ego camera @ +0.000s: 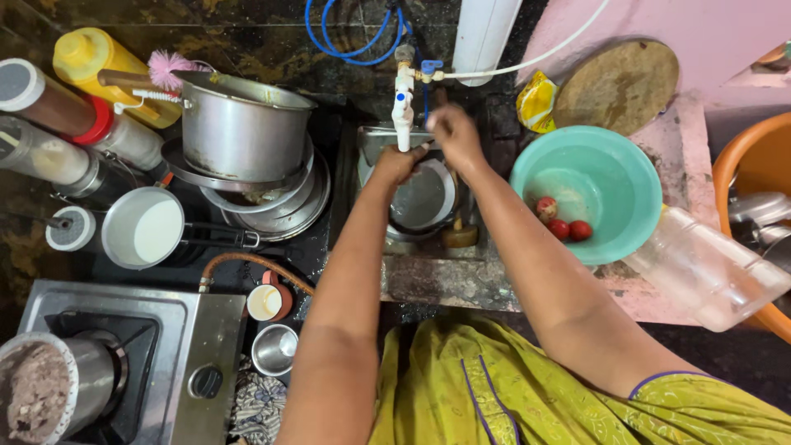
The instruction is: The person washes various kitchen items at a sink, including a metal cup, a pressure cooker lid, a rubber gasket, and a wooden spoon. They scrub the items with a sponge and rinse them under running water, placing the cleaned items into a nearby orange basin.
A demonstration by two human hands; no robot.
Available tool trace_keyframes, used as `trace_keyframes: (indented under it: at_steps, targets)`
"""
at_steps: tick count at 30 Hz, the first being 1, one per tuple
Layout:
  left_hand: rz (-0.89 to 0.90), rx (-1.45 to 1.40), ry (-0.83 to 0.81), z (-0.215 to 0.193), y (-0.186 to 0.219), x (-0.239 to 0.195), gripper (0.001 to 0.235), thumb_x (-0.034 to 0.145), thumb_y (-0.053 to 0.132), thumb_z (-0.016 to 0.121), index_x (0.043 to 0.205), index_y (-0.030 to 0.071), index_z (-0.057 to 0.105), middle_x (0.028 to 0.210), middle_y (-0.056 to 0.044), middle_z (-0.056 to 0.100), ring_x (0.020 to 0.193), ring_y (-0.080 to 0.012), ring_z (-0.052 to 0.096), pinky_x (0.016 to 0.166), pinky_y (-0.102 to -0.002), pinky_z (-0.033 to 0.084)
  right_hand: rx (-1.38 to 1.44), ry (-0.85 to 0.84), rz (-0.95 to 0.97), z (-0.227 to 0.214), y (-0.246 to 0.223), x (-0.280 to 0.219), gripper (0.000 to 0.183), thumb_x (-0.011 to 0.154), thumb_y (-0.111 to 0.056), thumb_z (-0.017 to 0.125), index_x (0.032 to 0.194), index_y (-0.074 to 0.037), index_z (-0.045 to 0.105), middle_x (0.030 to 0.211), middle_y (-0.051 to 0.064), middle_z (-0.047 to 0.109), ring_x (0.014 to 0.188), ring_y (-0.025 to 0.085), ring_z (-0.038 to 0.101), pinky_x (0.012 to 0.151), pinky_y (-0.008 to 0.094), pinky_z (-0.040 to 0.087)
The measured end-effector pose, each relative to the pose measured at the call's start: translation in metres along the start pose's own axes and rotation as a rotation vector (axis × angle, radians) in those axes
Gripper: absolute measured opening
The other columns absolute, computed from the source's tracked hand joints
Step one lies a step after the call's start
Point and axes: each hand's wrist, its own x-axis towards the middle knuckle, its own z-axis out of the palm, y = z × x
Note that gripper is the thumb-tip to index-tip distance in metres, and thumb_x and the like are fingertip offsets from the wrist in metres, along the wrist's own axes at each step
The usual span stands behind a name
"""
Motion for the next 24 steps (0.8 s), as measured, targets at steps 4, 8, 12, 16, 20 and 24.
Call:
trace_keyframes:
  at_steps: [4, 8, 12, 16, 20, 24]
  targets:
    - [0.229, 0.372, 0.347, -0.056, 0.014, -0.051, 0.039, 0.083, 0.052, 0.067, 0.099, 0.02, 0.082, 0.09, -0.013, 0.077, 0.088, -0.0316, 0.075, 0.075, -0.043, 0.057, 0.218, -0.509, 0.766, 0.031, 0.023, -0.02, 0.037, 0.106, -0.039, 0.058, 0.099, -0.003, 0.064, 0.075, 0.002, 0.064, 0.063, 0.013, 0.055, 0.063, 0.033, 0.049]
    - [0.215, 0.458, 0.454, -0.092, 0.035, -0.092, 0.042, 0.097, 0.052, 0.058, 0.098, 0.016, 0.08, 0.093, -0.017, 0.075, 0.094, -0.038, 0.072, 0.081, -0.048, 0.056, 0.387, -0.41, 0.977, 0.037, 0.037, -0.016, 0.036, 0.102, -0.042, 0.055, 0.094, -0.008, 0.066, 0.058, 0.002, 0.044, 0.045, 0.013, 0.039, 0.046, 0.033, 0.038]
    - [0.211, 0.681, 0.39, -0.06, 0.036, -0.099, 0.04, 0.099, 0.046, 0.056, 0.098, 0.013, 0.078, 0.095, -0.022, 0.073, 0.093, -0.0436, 0.069, 0.082, -0.052, 0.053, 0.288, -0.416, 0.711, 0.083, 0.043, -0.03, 0.035, 0.103, -0.039, 0.064, 0.094, -0.005, 0.071, 0.068, -0.002, 0.059, 0.054, 0.006, 0.049, 0.05, 0.028, 0.039]
    - [0.2, 0.319, 0.35, -0.091, 0.038, -0.125, 0.039, 0.095, 0.045, 0.057, 0.1, 0.011, 0.076, 0.092, -0.02, 0.077, 0.09, -0.0394, 0.076, 0.081, -0.049, 0.058, 0.445, -0.233, 0.791, 0.045, 0.031, -0.024, 0.033, 0.098, -0.036, 0.06, 0.091, -0.006, 0.071, 0.058, 0.001, 0.056, 0.043, 0.01, 0.045, 0.041, 0.029, 0.033]
    - [0.25, 0.542, 0.4, -0.069, 0.044, -0.136, 0.033, 0.09, 0.039, 0.06, 0.106, 0.016, 0.078, 0.098, -0.02, 0.074, 0.095, -0.0424, 0.069, 0.083, -0.052, 0.053, 0.068, -0.342, 0.781, 0.072, 0.011, -0.029, 0.033, 0.094, -0.041, 0.064, 0.1, -0.012, 0.079, 0.057, -0.002, 0.048, 0.045, 0.009, 0.039, 0.043, 0.029, 0.027]
    - [0.167, 0.5, 0.386, -0.071, 0.057, -0.151, 0.038, 0.096, 0.045, 0.058, 0.106, 0.012, 0.075, 0.099, -0.022, 0.074, 0.099, -0.0405, 0.07, 0.086, -0.05, 0.054, 0.268, -0.214, 0.775, 0.077, 0.02, -0.029, 0.037, 0.095, -0.041, 0.062, 0.093, -0.006, 0.073, 0.063, -0.002, 0.059, 0.048, 0.009, 0.048, 0.045, 0.029, 0.036]
